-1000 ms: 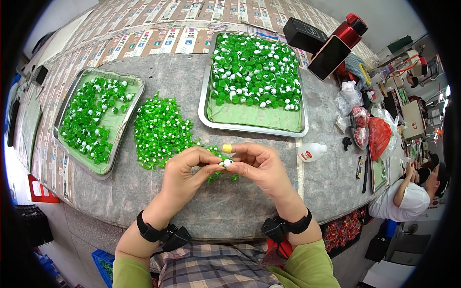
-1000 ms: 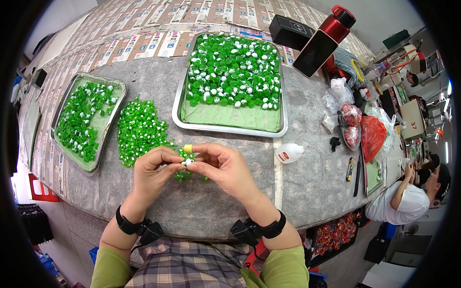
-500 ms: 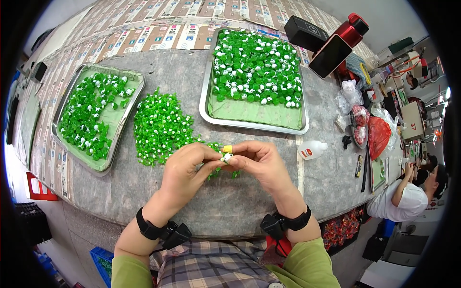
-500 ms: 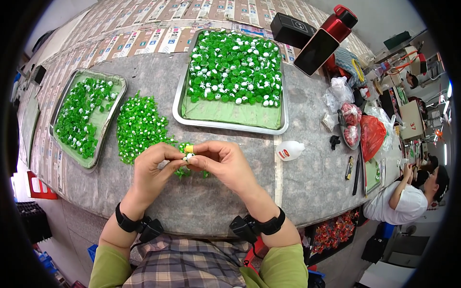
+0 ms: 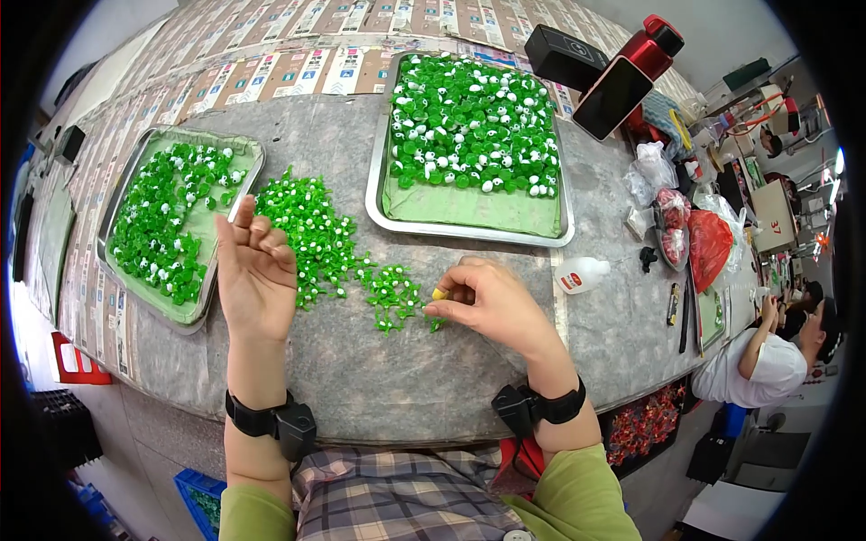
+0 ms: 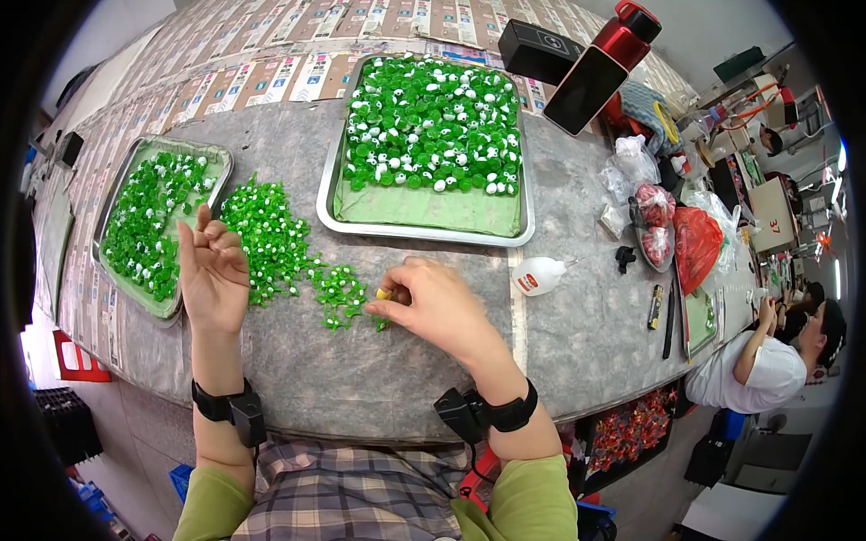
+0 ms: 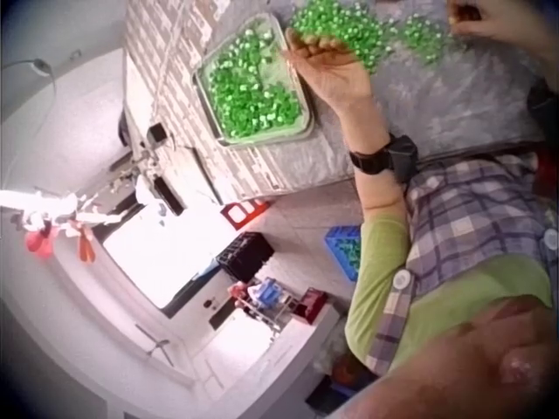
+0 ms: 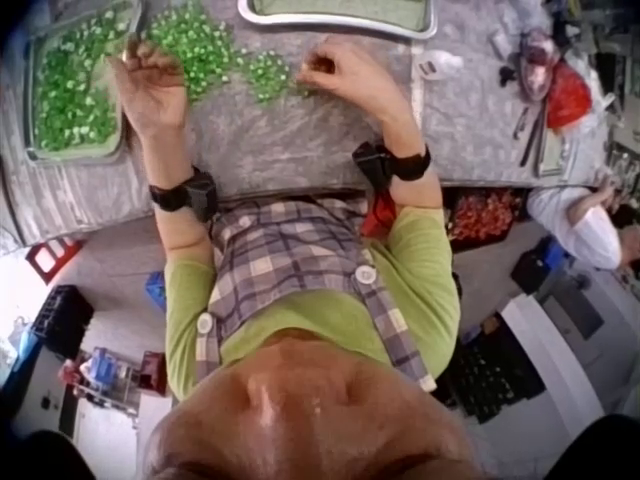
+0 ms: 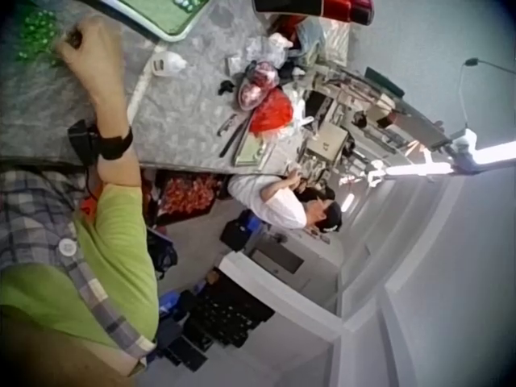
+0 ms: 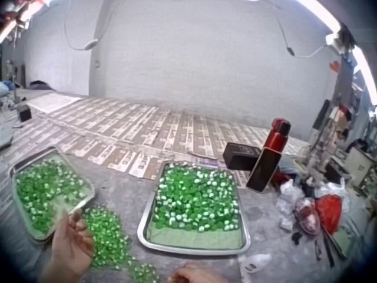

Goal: The person assembles toy figures by applying glue from a bottle onto small plastic components and attaching plastic pieces from a tray by hand.

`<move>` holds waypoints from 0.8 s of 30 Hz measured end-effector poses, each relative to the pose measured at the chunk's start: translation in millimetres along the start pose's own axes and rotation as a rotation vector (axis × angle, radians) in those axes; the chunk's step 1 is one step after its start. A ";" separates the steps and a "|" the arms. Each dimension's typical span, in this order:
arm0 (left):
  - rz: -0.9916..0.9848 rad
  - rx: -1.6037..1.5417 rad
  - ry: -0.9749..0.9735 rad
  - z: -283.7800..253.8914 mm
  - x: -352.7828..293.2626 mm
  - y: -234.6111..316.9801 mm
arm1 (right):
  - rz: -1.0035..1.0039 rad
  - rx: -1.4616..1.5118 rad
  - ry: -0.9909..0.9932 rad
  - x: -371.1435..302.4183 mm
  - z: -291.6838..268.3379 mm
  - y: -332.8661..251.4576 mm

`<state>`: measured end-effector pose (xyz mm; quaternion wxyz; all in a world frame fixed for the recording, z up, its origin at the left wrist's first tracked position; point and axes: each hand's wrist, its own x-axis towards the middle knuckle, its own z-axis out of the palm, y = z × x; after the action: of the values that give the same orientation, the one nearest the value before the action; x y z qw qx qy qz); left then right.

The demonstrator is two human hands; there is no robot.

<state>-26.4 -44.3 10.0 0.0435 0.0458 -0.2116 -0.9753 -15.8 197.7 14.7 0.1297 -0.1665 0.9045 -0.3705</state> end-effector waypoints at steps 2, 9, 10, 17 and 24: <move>-0.071 0.268 -0.046 3.1 -6.2 -13.4 | -0.025 -0.025 -0.004 -0.2 2.3 3.2; -0.196 1.088 -0.274 14.1 -28.6 -45.6 | -0.007 0.095 0.037 0.9 -2.7 -2.2; -0.188 1.179 -0.336 17.6 -30.3 -48.3 | -0.008 0.095 0.038 0.1 -3.7 -4.2; -0.422 1.028 -0.276 14.9 -32.9 -51.9 | -0.090 0.303 0.233 -10.7 -17.3 -24.0; -0.378 0.737 -0.169 16.5 -31.2 -46.0 | -0.029 0.451 1.102 -69.0 -80.2 13.5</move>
<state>-0.3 7.4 8.1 -0.1730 0.0160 -0.5369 -0.8256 15.6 284.5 68.2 -0.3318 0.0696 0.7352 -0.5870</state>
